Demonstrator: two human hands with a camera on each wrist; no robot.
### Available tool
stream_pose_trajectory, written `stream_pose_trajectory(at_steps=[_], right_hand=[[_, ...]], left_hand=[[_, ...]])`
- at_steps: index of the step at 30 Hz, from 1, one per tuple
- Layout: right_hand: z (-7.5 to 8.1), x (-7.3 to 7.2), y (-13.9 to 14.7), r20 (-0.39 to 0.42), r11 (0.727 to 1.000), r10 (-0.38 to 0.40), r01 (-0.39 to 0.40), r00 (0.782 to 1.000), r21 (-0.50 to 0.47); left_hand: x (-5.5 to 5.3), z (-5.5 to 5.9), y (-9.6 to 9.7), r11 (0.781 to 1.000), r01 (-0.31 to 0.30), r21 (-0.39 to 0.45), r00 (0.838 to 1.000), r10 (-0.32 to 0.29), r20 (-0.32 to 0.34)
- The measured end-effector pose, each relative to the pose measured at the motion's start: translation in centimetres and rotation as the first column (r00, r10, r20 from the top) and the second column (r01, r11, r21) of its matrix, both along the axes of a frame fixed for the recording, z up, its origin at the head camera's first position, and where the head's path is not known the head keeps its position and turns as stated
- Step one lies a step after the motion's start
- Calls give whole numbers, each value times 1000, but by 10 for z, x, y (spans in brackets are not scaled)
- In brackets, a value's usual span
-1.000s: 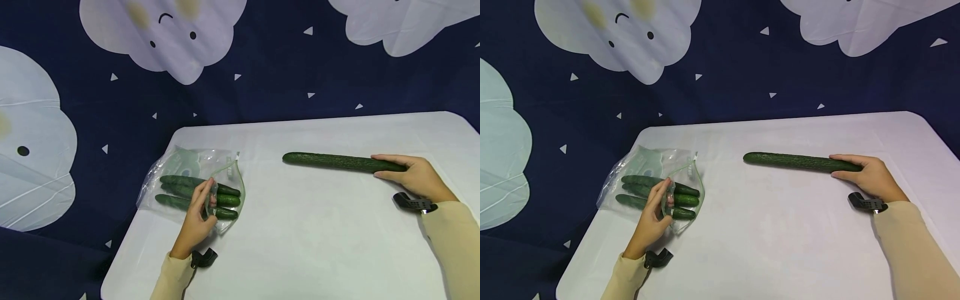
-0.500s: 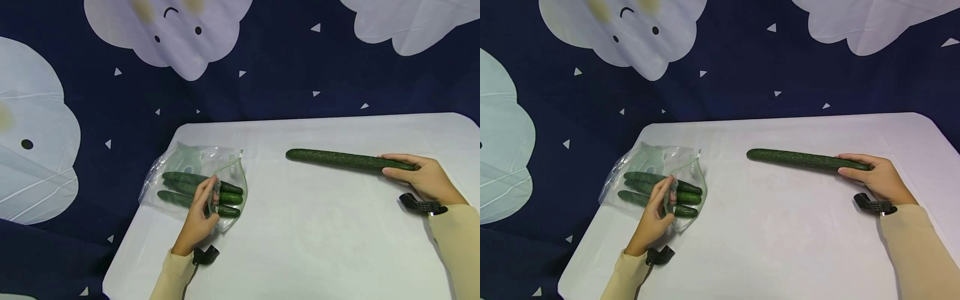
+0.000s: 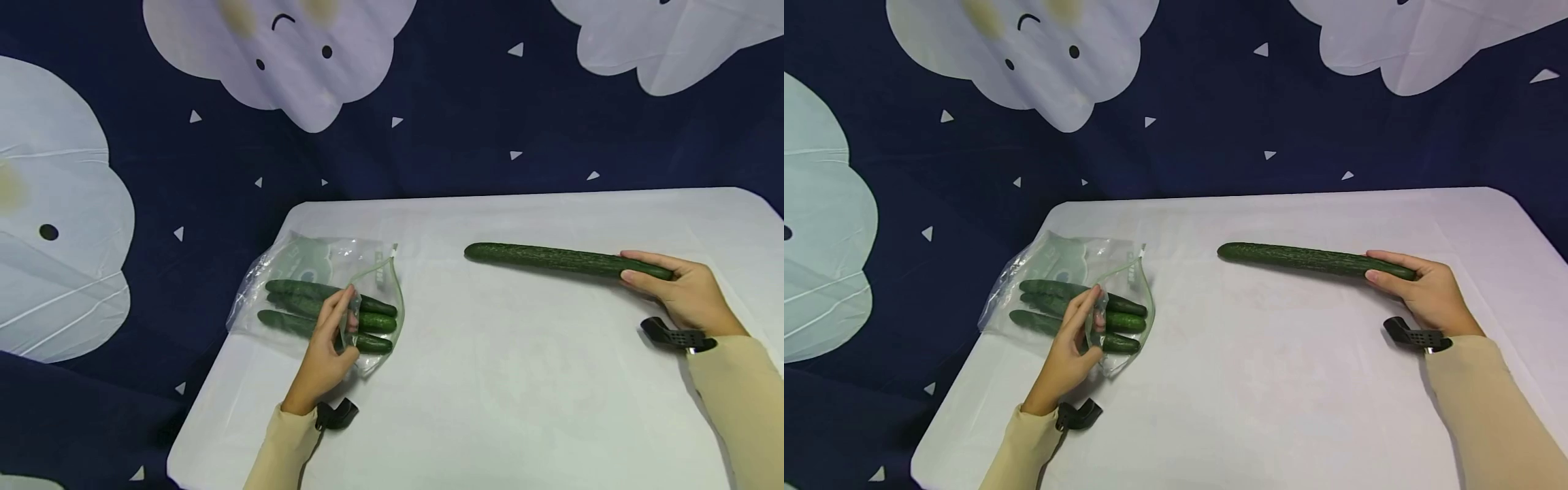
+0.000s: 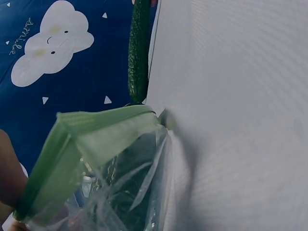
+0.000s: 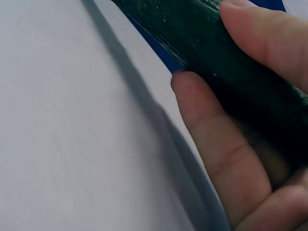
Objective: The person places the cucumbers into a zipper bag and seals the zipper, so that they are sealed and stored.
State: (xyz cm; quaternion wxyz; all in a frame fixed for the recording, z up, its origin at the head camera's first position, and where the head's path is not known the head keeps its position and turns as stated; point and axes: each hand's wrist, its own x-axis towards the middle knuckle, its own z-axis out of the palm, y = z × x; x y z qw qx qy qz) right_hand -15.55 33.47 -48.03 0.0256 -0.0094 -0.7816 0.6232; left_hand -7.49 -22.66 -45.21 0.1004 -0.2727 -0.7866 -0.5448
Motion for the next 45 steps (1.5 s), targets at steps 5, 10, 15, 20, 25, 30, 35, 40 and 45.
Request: stream_pose_trajectory(at_steps=[5, 10, 15, 20, 25, 30, 35, 40, 45], right_hand=[[7, 1, -16, -67, 995, 18, -24, 998, -97], [15, 1, -27, -147, 994, 67, -54, 987, 93], [24, 4, -36, -186, 989, 145, -142, 972, 33], [33, 7, -48, -234, 952, 226, -265, 946, -155], [38, 10, -62, -263, 911, 262, -328, 929, -250], [38, 11, -81, -258, 902, 282, -347, 924, -257], [35, 12, -102, -260, 898, 324, -382, 910, -218], [30, 14, -125, -217, 938, 323, -343, 921, -58], [24, 11, -150, -195, 962, 271, -271, 943, 29]], left_hand=[[-1, -1, 1, 1000, 6, 3, 1000, -6, 6], [-4, -10, -2, 1000, -8, -4, 999, 8, 33], [-9, -21, -9, 1000, -14, -14, 999, 15, 44], [-9, -21, -10, 1000, -3, -1, 999, 3, 54], [-10, -21, -9, 1000, -10, -9, 999, 11, 48], [-7, -15, -5, 1000, -21, -8, 999, 21, 39], [0, 2, 3, 1000, -13, -2, 999, 13, 39], [3, 8, 4, 1000, -9, -7, 999, 9, 33], [3, 9, 3, 1000, -13, -7, 999, 13, 33]])
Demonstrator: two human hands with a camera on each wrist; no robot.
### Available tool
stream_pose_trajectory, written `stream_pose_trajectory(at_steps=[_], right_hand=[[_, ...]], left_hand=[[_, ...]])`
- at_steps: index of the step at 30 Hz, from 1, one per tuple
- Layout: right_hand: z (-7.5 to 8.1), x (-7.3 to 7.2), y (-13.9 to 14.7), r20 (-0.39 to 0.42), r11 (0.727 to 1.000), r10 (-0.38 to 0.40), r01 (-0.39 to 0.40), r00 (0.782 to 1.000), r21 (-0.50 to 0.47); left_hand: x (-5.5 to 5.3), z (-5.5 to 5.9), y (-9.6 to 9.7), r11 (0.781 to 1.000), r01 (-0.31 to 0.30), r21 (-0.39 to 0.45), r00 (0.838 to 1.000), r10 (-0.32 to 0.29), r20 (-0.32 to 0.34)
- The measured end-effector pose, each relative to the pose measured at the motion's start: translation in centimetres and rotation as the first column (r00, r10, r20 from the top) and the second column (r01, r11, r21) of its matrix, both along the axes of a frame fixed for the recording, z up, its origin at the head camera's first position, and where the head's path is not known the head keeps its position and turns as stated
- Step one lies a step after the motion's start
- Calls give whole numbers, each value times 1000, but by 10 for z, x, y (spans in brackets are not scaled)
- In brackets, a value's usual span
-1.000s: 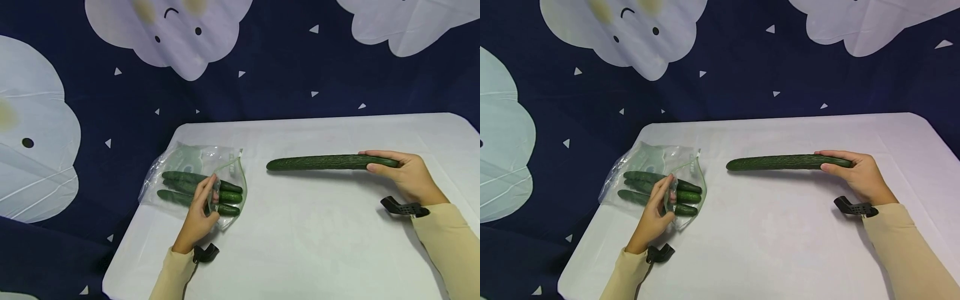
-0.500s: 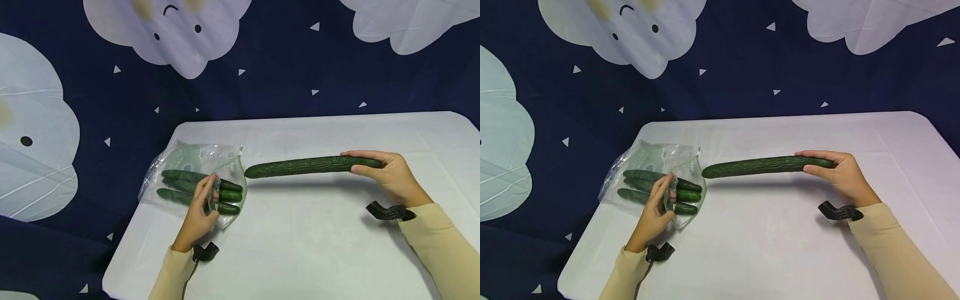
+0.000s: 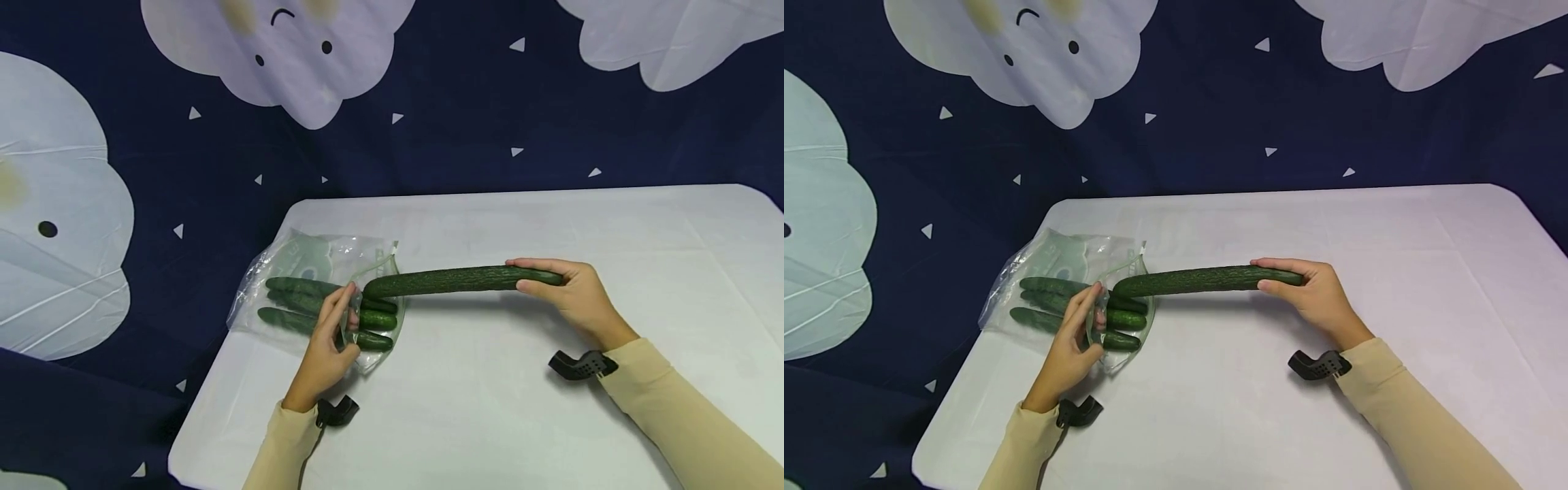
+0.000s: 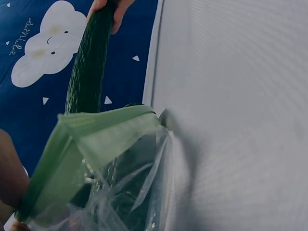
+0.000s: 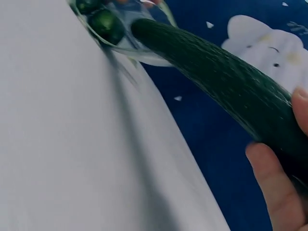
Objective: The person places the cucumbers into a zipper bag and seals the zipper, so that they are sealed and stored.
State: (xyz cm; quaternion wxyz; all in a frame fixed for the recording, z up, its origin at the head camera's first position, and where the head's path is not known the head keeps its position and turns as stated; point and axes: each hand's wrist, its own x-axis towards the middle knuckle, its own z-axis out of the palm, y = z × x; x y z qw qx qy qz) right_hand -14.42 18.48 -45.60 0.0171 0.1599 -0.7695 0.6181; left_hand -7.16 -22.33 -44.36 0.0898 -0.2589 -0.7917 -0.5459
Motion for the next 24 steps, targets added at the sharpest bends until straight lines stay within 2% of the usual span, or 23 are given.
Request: stream_pose_trajectory(at_steps=[8, 11, 16, 22, 23, 24], right_hand=[[-16, 0, -31, 56, 993, -42, 48, 998, -105], [-19, 0, -43, 72, 986, -67, 77, 995, -146], [-19, 1, -65, 111, 970, -57, 82, 992, -231], [-15, 12, -95, 153, 941, -92, 136, 984, -311], [-15, 13, -100, 163, 935, -96, 145, 982, -324], [-15, 14, -106, 174, 929, -101, 156, 980, -337]], left_hand=[[-1, 1, 1, 1000, 4, -15, 1000, -3, 26], [-1, 1, 2, 1000, 7, -18, 1000, -7, 22], [1, -1, 1, 1000, -4, -2, 1000, 4, 20], [-11, -25, -7, 1000, -12, 0, 1000, 12, -9], [-12, -27, -8, 1000, -14, 1, 1000, 14, -18], [-11, -25, -6, 1000, -15, 6, 1000, 15, -21]])
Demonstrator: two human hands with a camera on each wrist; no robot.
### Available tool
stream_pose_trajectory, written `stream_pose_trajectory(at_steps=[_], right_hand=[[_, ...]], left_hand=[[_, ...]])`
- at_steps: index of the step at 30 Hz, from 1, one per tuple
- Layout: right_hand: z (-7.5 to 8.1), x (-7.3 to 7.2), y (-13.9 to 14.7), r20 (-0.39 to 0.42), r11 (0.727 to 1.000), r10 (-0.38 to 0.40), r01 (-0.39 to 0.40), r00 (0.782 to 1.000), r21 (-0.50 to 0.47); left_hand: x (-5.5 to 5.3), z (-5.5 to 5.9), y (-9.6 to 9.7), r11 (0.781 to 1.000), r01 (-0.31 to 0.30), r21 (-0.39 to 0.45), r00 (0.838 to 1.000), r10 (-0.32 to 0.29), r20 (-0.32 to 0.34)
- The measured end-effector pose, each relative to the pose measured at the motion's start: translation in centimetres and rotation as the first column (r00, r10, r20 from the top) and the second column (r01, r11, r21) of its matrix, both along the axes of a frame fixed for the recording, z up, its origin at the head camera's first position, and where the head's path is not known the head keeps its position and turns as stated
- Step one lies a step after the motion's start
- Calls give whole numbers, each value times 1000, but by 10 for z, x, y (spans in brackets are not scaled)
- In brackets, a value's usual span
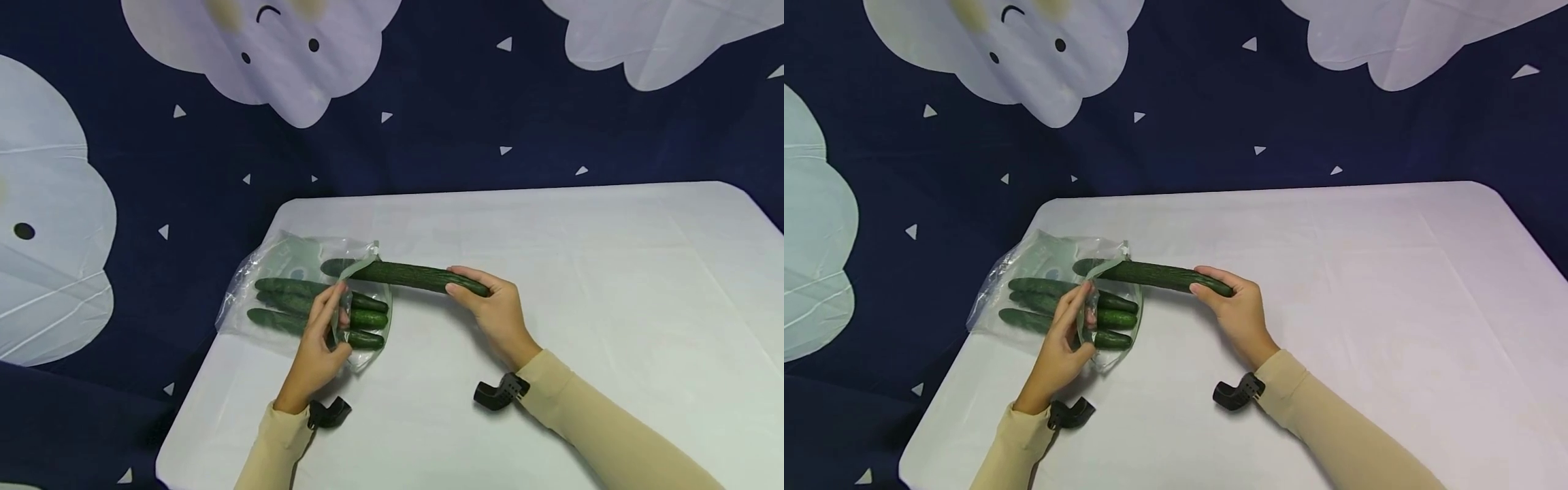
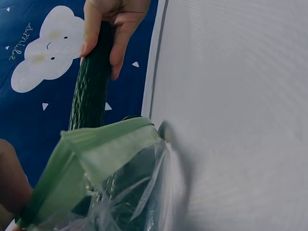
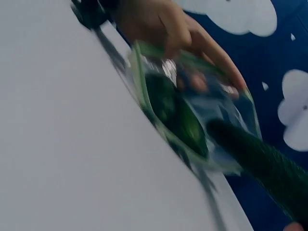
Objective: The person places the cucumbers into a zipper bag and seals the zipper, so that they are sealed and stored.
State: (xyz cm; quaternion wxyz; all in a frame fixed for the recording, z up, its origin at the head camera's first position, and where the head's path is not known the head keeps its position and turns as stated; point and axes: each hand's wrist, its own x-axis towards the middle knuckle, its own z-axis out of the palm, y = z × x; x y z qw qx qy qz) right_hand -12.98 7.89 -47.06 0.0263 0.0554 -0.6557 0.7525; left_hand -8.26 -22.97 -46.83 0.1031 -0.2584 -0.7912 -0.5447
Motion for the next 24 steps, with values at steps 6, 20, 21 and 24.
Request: stream_pose_trajectory(at_steps=[6, 20, 21, 24], right_hand=[[-2, 2, -29, 46, 997, 5, -1, 999, -80], [-9, -8, -69, 73, 987, 14, -2, 997, -162], [-10, -8, -71, 74, 986, 18, -6, 997, -166], [-11, -10, -77, 81, 985, 27, -13, 996, -172]], left_hand=[[8, 20, 8, 1000, 8, 15, 1000, -8, -22], [10, 25, 9, 1000, 16, 6, 1000, -16, -12], [10, 25, 9, 1000, 16, 5, 1000, -16, -16], [10, 24, 9, 1000, 16, -1, 1000, -16, -24]])
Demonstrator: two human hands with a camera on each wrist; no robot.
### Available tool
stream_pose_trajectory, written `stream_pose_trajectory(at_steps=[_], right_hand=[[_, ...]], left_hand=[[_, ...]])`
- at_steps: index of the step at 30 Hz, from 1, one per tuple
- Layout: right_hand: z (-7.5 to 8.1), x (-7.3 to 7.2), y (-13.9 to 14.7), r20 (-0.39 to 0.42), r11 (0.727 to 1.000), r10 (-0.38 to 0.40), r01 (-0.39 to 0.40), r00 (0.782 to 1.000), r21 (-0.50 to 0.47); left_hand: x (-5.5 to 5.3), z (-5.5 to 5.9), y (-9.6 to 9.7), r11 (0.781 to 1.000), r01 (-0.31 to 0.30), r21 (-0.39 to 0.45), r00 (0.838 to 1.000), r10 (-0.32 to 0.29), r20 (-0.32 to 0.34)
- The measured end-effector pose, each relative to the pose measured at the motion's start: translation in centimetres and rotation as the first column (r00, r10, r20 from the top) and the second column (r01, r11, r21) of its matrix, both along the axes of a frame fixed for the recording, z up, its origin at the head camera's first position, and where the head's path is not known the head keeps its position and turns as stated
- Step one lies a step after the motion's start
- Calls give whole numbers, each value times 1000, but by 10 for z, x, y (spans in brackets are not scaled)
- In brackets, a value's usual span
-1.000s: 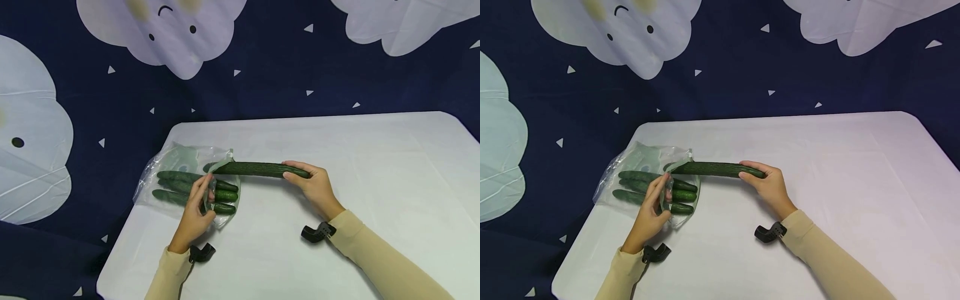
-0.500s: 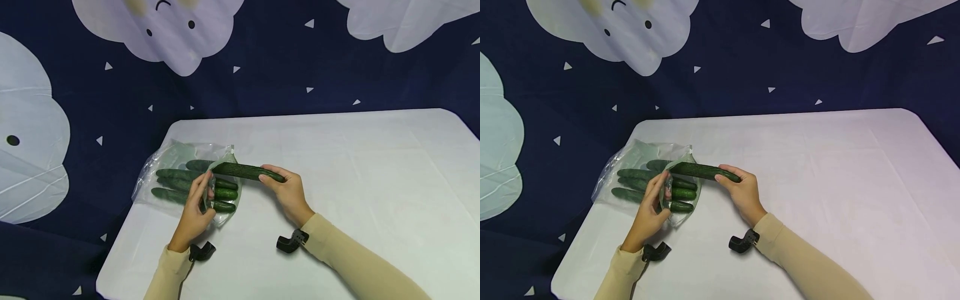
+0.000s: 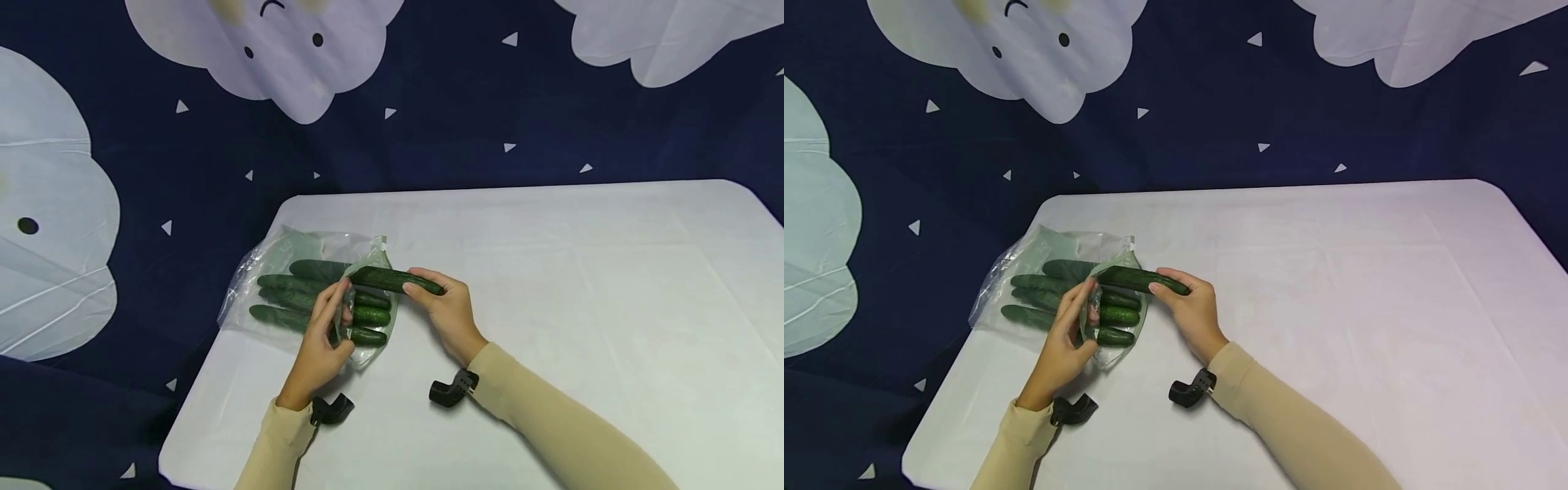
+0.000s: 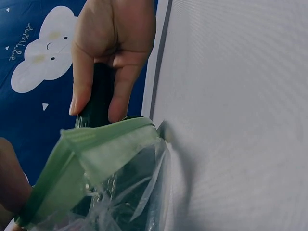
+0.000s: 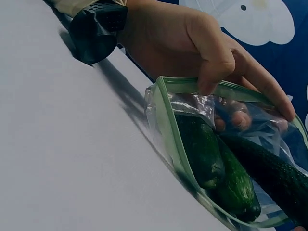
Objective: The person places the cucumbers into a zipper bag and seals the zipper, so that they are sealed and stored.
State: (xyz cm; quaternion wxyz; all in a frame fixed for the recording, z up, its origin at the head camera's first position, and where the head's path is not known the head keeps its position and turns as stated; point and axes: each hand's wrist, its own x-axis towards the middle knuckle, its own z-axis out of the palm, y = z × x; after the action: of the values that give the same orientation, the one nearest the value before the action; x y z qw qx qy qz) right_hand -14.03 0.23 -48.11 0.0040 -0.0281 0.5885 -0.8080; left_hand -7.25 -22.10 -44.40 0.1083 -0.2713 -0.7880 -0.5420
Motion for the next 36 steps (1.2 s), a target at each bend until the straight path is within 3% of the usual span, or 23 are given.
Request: stream_pose_trajectory(at_steps=[6, 17, 31, 36], right_hand=[[0, -3, -15, -8, 1000, -11, 11, 1000, 16], [8, 0, -31, -133, 986, -76, 95, 988, 138], [5, -5, -54, -107, 987, -55, 71, 993, 146], [4, -9, -61, -124, 990, -48, 64, 991, 129]], left_hand=[[0, 0, -2, 1000, -3, 0, 1000, 3, -1], [0, 3, -4, 1000, -12, -3, 999, 12, 29], [-1, 2, 0, 1000, -20, -23, 1000, 20, 24], [-9, -18, -8, 998, -42, -41, 998, 44, 39]])
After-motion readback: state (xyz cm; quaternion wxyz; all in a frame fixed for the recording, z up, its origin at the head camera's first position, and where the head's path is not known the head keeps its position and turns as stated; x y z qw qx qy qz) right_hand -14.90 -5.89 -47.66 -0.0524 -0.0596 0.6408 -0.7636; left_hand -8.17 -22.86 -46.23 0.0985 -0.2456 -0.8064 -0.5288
